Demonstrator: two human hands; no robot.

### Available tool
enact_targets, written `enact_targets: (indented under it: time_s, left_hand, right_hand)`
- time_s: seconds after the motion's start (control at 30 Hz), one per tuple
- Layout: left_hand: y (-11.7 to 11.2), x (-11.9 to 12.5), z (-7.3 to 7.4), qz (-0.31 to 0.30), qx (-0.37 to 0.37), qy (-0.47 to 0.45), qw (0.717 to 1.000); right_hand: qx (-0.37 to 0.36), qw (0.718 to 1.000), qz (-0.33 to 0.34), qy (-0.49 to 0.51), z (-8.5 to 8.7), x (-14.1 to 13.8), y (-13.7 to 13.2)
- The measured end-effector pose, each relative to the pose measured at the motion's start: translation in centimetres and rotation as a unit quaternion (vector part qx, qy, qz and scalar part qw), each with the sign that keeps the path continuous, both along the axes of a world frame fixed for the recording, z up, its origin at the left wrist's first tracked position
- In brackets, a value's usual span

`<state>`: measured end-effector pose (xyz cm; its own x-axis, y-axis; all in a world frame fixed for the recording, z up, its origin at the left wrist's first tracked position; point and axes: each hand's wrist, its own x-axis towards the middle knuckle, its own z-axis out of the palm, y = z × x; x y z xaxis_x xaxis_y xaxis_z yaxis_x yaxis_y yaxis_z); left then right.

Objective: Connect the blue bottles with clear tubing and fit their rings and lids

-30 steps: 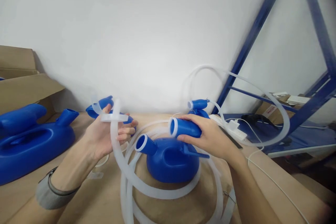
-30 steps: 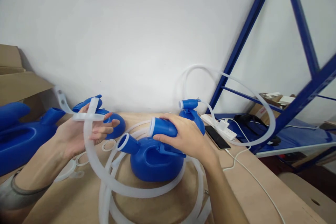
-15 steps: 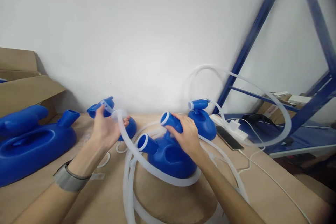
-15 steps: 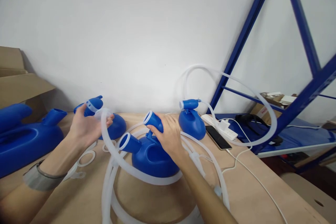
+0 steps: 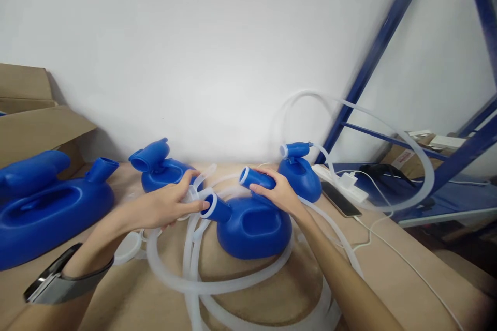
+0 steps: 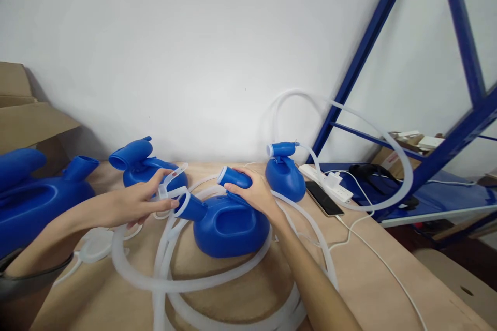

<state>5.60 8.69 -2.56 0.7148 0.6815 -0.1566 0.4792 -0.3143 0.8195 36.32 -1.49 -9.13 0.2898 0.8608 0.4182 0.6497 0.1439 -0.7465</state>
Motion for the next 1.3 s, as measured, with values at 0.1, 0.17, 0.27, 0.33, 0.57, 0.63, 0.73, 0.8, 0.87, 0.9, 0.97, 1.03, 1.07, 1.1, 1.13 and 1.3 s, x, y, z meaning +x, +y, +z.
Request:
enact_targets:
  time_s: [0.1, 0.17, 0.27, 0.33, 0.57, 0.63, 0.73, 0.8, 0.87, 0.9, 0.97, 1.03, 1.07, 1.1, 1.13, 1.3]
  left_hand:
    - [0.0, -0.7, 0.7, -0.083, 0.125, 0.189, 0.970]
    - [0.1, -0.5, 0.2, -0.123, 0.169, 0.193, 0.959]
    - [0.3, 0.8, -1.8, -0.162, 0.231, 0.150, 0.948]
    - [0.3, 2.0, -3.1, -0.178, 0.291, 0.127, 0.931]
    - [0.5, 4.5, -5.3, -0.175, 0.485, 0.082, 0.853]
    - [1.3, 4.6, -6.0, -0.193, 0.494, 0.045, 0.846]
    - [2.7, 4.8, -7.5, -0.217, 0.489, -0.050, 0.844]
    - [3.2, 5.0, -8.5, -0.218, 0.481, -0.119, 0.841]
    - [3.2, 5.3, -9.5, -0.201, 0.473, -0.179, 0.839]
    - [3.1, 5.4, -9.8, -0.188, 0.471, -0.200, 0.838]
    - [2.4, 5.6, -10.1, -0.158, 0.471, -0.210, 0.842]
    - [1.6, 5.6, -10.0, -0.117, 0.470, -0.175, 0.857]
    - [1.2, 5.6, -9.7, -0.098, 0.469, -0.151, 0.865]
    - [0.8, 5.5, -9.4, -0.083, 0.467, -0.125, 0.871]
    - [0.5, 5.4, -9.0, -0.072, 0.467, -0.099, 0.876]
    - [0.4, 4.8, -7.7, -0.120, 0.533, -0.061, 0.836]
  right_hand:
    - [-0.028, 0.999, 0.016, -0.015, 0.2, 0.1, 0.1]
    - [-0.032, 0.999, 0.024, 0.008, 0.2, -0.1, 0.2]
    - [-0.030, 0.997, 0.031, 0.069, -0.1, -0.4, 0.4]
    - [-0.024, 0.992, 0.041, 0.121, -0.5, -0.6, 0.6]
    - [-0.008, 0.962, 0.045, 0.269, -1.8, -0.4, 1.1]
    - [-0.013, 0.959, 0.048, 0.280, -1.9, -0.3, 1.2]
    - [-0.020, 0.959, 0.048, 0.278, -1.6, -0.4, 1.4]
    - [-0.029, 0.958, 0.046, 0.280, -1.4, -0.4, 1.6]
    - [-0.041, 0.957, 0.038, 0.284, -1.3, -0.5, 1.7]
    - [-0.047, 0.956, 0.030, 0.287, -1.3, -0.5, 1.8]
    - [-0.055, 0.956, 0.017, 0.289, -1.3, -0.5, 1.8]
    - [-0.057, 0.956, 0.014, 0.288, -1.3, -0.6, 1.7]
    - [-0.056, 0.956, 0.017, 0.286, -1.4, -0.6, 1.7]
    - [-0.055, 0.957, 0.022, 0.283, -1.5, -0.6, 1.6]
    - [-0.051, 0.958, 0.027, 0.279, -1.6, -0.6, 1.5]
    - [-0.025, 0.960, 0.036, 0.276, -2.1, -0.2, 1.1]
